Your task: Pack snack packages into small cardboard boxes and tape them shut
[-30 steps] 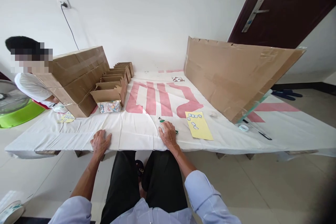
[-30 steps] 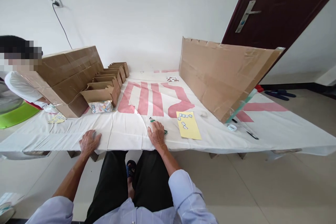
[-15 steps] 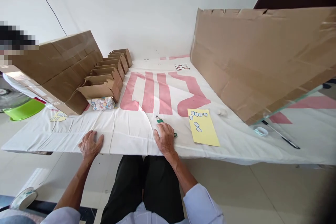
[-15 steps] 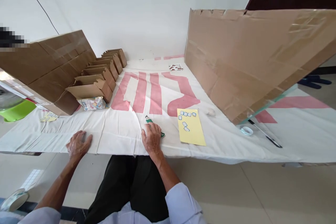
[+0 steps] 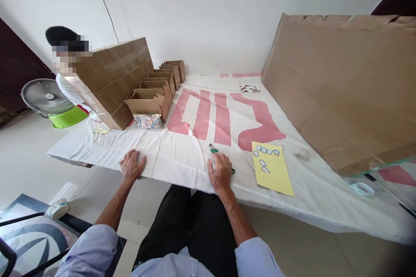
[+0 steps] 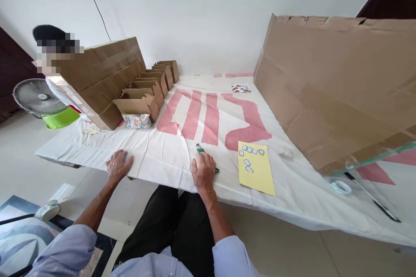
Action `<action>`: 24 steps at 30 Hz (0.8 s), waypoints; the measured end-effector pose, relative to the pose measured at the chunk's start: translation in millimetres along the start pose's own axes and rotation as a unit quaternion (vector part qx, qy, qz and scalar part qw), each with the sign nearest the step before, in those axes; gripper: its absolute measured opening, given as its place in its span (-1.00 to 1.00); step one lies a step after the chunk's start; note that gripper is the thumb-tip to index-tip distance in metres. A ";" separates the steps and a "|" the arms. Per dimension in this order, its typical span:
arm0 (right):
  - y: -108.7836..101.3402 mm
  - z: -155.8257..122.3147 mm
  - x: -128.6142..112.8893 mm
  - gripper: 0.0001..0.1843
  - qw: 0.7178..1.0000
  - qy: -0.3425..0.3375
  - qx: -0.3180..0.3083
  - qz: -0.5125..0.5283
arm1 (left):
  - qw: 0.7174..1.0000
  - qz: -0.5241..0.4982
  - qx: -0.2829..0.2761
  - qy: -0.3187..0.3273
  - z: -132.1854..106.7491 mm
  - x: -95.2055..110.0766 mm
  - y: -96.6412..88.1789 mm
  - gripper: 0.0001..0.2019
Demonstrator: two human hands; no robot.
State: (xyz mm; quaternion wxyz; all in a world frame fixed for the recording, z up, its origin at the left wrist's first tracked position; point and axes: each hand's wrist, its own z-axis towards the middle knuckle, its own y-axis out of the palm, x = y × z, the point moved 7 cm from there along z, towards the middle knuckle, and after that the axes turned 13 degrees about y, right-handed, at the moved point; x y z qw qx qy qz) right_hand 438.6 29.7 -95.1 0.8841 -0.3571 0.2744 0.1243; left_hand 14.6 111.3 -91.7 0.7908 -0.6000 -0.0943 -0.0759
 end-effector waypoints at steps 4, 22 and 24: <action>2.7 1.5 2.5 -0.74 1.000 0.003 0.006 -0.014 | 1.000 0.011 -0.005 0.013 1.3 -0.4 2.2 -0.56; 6.7 13.0 20.2 -0.57 0.980 0.125 -0.071 -0.139 | 0.994 0.041 -0.038 0.089 -36.3 -10.6 4.6 -0.42; 6.5 13.5 19.6 -0.57 0.977 0.132 -0.078 -0.145 | 0.995 0.039 -0.033 0.091 -40.6 -12.6 4.6 -0.41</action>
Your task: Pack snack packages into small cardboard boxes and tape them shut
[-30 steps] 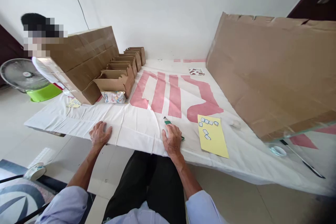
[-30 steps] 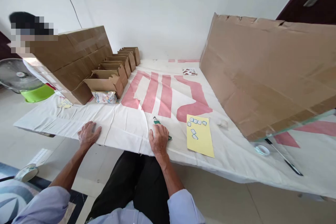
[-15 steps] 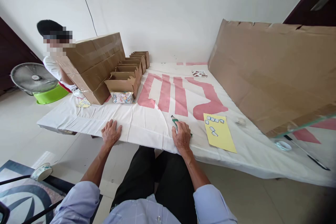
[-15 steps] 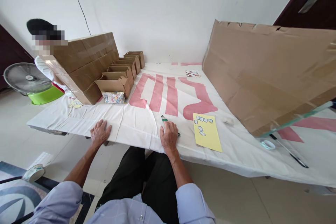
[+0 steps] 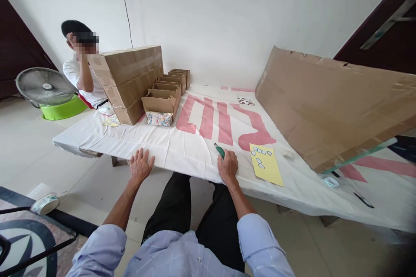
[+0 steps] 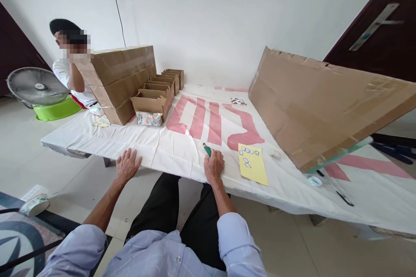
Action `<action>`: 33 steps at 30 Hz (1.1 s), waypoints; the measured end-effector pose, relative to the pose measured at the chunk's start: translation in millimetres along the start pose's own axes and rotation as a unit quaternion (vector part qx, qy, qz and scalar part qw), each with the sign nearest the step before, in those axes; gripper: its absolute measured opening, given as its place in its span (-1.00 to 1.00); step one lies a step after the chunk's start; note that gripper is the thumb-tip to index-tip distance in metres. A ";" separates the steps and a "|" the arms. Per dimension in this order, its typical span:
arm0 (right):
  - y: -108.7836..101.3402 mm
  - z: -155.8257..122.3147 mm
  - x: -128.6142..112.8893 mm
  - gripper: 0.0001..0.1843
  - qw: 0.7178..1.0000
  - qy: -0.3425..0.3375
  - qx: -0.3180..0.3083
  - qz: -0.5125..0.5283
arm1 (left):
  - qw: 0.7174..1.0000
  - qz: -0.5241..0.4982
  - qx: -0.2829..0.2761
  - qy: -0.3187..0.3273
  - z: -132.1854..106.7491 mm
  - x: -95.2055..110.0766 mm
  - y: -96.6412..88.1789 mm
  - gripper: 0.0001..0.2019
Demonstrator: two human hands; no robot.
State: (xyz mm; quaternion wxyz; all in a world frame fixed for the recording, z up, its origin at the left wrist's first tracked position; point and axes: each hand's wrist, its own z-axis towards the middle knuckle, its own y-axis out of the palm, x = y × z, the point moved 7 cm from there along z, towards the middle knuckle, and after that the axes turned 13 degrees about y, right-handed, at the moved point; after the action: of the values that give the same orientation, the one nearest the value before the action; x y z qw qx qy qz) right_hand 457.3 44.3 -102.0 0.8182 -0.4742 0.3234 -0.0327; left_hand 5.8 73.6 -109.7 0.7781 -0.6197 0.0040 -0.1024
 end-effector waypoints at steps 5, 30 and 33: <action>-0.5 0.6 -1.7 -0.56 1.000 0.008 -0.018 -0.011 | 1.000 -0.005 0.008 -0.005 -6.3 -0.3 0.5 -0.42; -6.0 -7.8 -6.8 -0.63 0.999 0.032 -0.021 -0.002 | 0.998 -0.054 0.044 -0.009 -50.6 4.1 -9.0 -0.45; -4.2 -10.4 -5.7 -0.65 0.999 0.033 -0.028 -0.006 | 0.996 -0.069 0.058 -0.001 -51.7 3.0 -9.4 -0.43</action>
State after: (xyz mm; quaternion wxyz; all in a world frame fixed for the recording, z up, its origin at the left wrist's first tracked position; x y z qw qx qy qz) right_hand 448.1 36.1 -99.4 0.7935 -0.4973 0.3479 -0.0439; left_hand 0.4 21.2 -112.2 0.8036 -0.5727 -0.0457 -0.1552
